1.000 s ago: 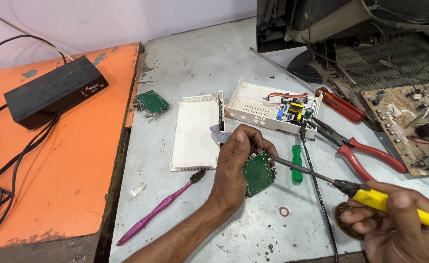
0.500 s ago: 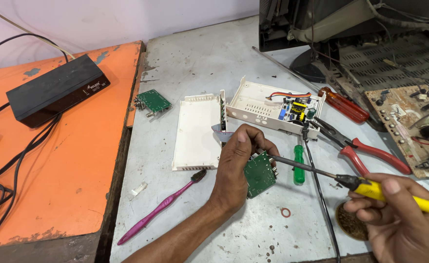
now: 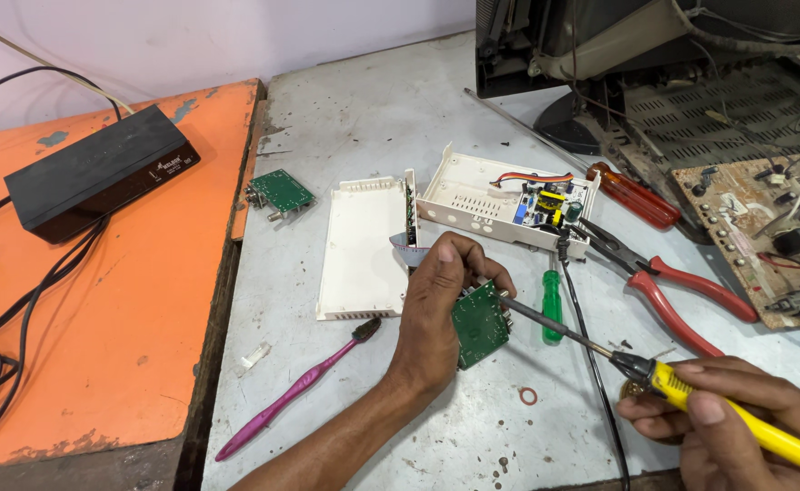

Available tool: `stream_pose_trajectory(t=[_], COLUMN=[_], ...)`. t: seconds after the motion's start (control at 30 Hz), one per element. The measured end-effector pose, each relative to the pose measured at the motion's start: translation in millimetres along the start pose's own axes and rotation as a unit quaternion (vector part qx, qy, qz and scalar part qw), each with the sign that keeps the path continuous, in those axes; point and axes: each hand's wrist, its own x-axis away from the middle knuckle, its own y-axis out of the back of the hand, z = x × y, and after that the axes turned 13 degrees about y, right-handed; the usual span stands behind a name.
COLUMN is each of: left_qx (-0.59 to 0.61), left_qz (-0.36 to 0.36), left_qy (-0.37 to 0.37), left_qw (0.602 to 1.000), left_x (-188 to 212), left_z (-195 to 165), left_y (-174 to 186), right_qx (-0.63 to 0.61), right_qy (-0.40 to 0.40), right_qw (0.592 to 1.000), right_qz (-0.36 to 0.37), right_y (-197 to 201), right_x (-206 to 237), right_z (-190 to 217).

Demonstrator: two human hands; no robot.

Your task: The person uses a soldering iron to apply solder to multiple points on a green circuit board. They hold the board with one hand and the soldering iron with the other, moving between different connection points on the board.

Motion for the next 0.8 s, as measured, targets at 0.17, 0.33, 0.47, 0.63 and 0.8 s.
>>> stream_pose_trajectory(t=[0.17,0.33,0.47,0.63,0.8], left_qx=[0.001,0.004,0.013,0.004,-0.007], left_qz=[-0.005,-0.007,-0.009,-0.012,-0.022], left_qy=[0.015,0.013,0.018,0.009,0.007], left_qw=[1.000,1.000,1.000,1.000,1.000], left_x=[-1,0,0,1,1], left_z=[0,0,0,0,1], left_y=[-1,-2,-3,-2,-4], right_qx=[0.030,0.122,0.137,0.074,0.095], right_qy=[0.009,-0.004,0.031,0.129,-0.092], right_qw=[0.999,0.989,0.968,0.861,0.849], right_qz=[0.003,0.088,0.209,0.487,0.511], right_y=[2,20,52,112,136], right_x=[2,12,14,13,26], right_z=[-4,-8,-35,-100,-133])
